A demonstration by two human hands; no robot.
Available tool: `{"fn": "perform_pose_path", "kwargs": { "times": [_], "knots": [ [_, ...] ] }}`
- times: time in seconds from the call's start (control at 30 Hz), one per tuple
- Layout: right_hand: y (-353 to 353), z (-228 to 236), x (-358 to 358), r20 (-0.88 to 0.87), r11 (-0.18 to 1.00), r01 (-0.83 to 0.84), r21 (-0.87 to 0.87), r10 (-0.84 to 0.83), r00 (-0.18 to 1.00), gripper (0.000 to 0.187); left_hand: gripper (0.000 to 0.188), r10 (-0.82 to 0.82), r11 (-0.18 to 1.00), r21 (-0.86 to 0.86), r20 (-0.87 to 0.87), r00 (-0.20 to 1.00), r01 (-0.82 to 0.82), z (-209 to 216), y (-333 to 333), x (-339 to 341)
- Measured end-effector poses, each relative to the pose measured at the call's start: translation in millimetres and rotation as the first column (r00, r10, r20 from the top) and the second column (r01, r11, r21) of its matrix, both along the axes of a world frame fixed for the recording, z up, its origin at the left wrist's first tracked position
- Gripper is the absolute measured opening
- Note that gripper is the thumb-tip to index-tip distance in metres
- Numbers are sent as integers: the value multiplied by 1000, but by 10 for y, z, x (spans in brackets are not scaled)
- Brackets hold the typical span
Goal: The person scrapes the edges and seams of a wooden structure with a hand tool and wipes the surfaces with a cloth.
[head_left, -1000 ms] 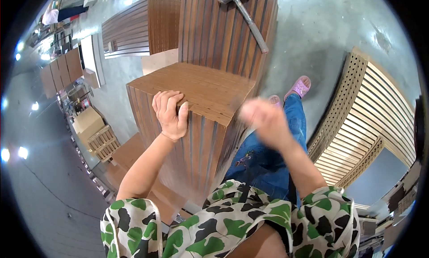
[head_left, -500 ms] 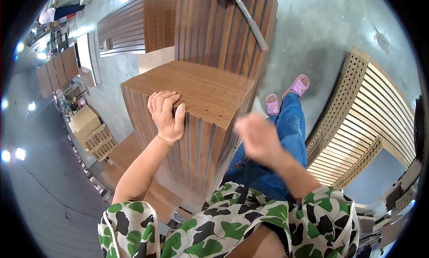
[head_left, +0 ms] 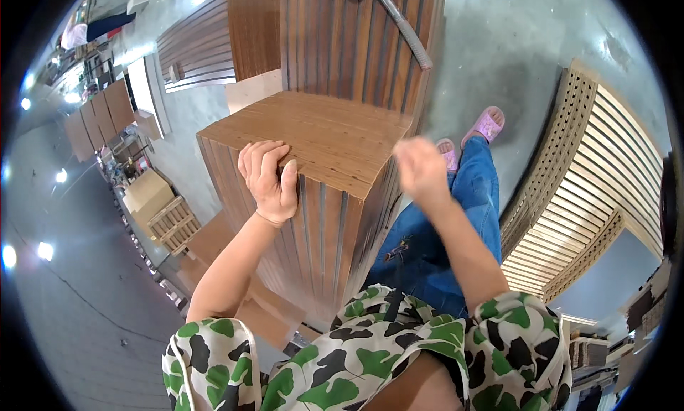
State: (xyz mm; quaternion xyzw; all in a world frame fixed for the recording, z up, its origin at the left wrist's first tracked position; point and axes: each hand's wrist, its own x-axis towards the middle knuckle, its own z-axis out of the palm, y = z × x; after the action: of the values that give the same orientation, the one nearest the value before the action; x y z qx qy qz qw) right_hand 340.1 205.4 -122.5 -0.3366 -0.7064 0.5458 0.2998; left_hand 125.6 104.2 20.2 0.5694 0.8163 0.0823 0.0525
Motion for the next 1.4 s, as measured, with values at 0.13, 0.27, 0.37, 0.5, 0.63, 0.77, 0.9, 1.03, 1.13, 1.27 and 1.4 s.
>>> {"fn": "perform_pose_path", "kwargs": {
  "times": [0.13, 0.27, 0.37, 0.5, 0.63, 0.77, 0.9, 1.03, 1.13, 1.27, 1.4],
  "knots": [
    [275, 1371, 146, -102, 967, -250, -55, 243, 965, 8, 27, -7, 1000, -7, -9, 1000, 7, 38, -16, -16],
    [421, 568, 27, 97, 903, -3, -429, 49, 994, 17, 26, 0, 1000, -30, -46, 999, -1, 98, -7, -30],
    [539, -914, 57, 279, 950, -125, -287, 207, 938, 17, 28, -25, 1000, -5, -14, 1000, 25, 9, 72, 11],
    [560, -1343, 28, 349, 908, -359, -215, 415, 840, 14, 28, -18, 1000, -17, -8, 1000, 18, -21, 53, 43],
    [492, -728, 28, 178, 873, -489, -8, 482, 858, 10, 27, -12, 1000, -15, -18, 1000, 12, 14, 55, 20],
    [553, 1293, 178, -354, 724, -690, -1, 645, 677, 12, 25, 20, 1000, 5, -36, 999, -20, 77, -83, -78],
    [610, 142, 28, 77, 884, -261, -388, 313, 947, 15, 26, 1, 1000, 27, -15, 1000, -1, 51, 22, -43],
    [508, -1029, 37, 415, 936, -317, -155, 353, 839, 13, 26, -15, 999, 40, 20, 1000, 15, -66, 99, 19],
    [540, -741, -14, 358, 894, -443, -66, 435, 826, 12, 26, -12, 999, 36, 33, 999, 11, -85, 28, 11],
    [591, 1138, 12, -20, 753, -657, 45, 658, 753, 9, 26, 15, 1000, 21, -17, 1000, -15, 52, -68, -35],
    [431, 1050, 144, -144, 851, -500, 163, 522, 841, 9, 26, 12, 1000, 16, -42, 999, -11, 60, -89, -89]
  ]
}}
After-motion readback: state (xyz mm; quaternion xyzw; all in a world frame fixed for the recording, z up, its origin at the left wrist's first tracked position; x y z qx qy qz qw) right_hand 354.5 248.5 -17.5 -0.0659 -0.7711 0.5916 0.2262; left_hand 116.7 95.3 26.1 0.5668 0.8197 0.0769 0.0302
